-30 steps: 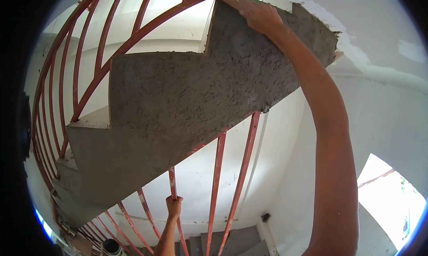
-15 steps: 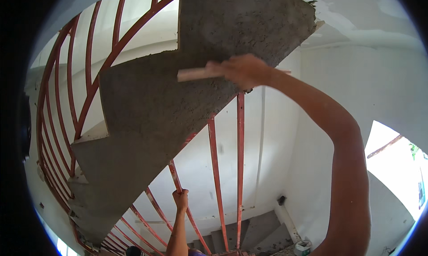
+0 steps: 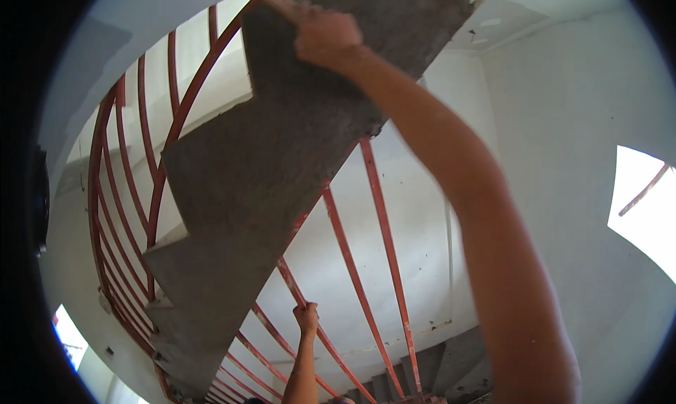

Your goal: The person smooths the surface of a concrete spiral staircase using a wooden float. They repeatedly rub the tool against the underside of the stair treads to level the material. Another person is briefly visible working on the stairs below.

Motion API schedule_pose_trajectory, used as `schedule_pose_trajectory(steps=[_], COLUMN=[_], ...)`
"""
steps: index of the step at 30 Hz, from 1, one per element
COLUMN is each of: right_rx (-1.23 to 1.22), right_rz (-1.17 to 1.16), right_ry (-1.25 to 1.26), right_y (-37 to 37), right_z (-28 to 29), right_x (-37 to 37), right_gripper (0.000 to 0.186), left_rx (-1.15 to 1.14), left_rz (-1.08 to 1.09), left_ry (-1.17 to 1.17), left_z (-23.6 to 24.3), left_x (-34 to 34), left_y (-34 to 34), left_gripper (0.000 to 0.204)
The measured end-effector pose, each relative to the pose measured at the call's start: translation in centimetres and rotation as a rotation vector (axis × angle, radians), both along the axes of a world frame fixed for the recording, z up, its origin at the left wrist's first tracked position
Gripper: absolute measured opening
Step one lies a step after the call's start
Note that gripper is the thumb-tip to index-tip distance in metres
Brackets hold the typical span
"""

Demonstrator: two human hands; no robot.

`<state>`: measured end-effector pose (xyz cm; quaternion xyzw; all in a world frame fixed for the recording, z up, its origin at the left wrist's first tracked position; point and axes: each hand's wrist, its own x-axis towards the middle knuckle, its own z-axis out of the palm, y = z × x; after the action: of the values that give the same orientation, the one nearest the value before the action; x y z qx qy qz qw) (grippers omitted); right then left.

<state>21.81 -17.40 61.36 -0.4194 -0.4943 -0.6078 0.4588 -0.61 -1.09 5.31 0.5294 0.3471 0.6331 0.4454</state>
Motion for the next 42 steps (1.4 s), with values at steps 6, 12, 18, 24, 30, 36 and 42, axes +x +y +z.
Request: schedule_pose_trajectory(steps=[6,12,18,24,30,36,42], right_rx=[-0.151,-0.149,-0.329,-0.109,0.044,0.072,-0.180], right_rz=[0.010,0.091,-0.088,-0.160,-0.061,-0.055,-0.081], right_ry=[-0.010,0.008,-0.021,0.224,0.667,0.521,0.288], right_y=[2.0,2.3,0.2,0.1,-2.6,-1.9,0.0], right_z=[-1.0,-4.9,-5.5,-1.8,0.9,4.8,2.1], right_x=[0.0,0.5,2.1,15.4,24.4,25.5,15.6], right_gripper=[0.053,0.066,0.075,0.070,0.070,0.070,0.073], left_rx=[-0.041,-0.033,-0.042,-0.031,-0.054,-0.010,-0.045], left_rz=[-0.020,0.006,0.029,0.018,0.072,0.080,0.112], left_ry=[-0.003,-0.020,-0.032,-0.034,-0.016,-0.029,-0.015], left_z=[0.8,0.4,0.6,0.5,0.2,0.1,0.2], left_x=[1.0,1.0,1.1,1.3,0.9,1.7,0.3], left_y=[-0.4,-0.3,-0.3,-0.2,-0.1,0.0,-0.3], left_gripper=[0.022,0.021,0.021,0.020,0.019,0.020,0.022])
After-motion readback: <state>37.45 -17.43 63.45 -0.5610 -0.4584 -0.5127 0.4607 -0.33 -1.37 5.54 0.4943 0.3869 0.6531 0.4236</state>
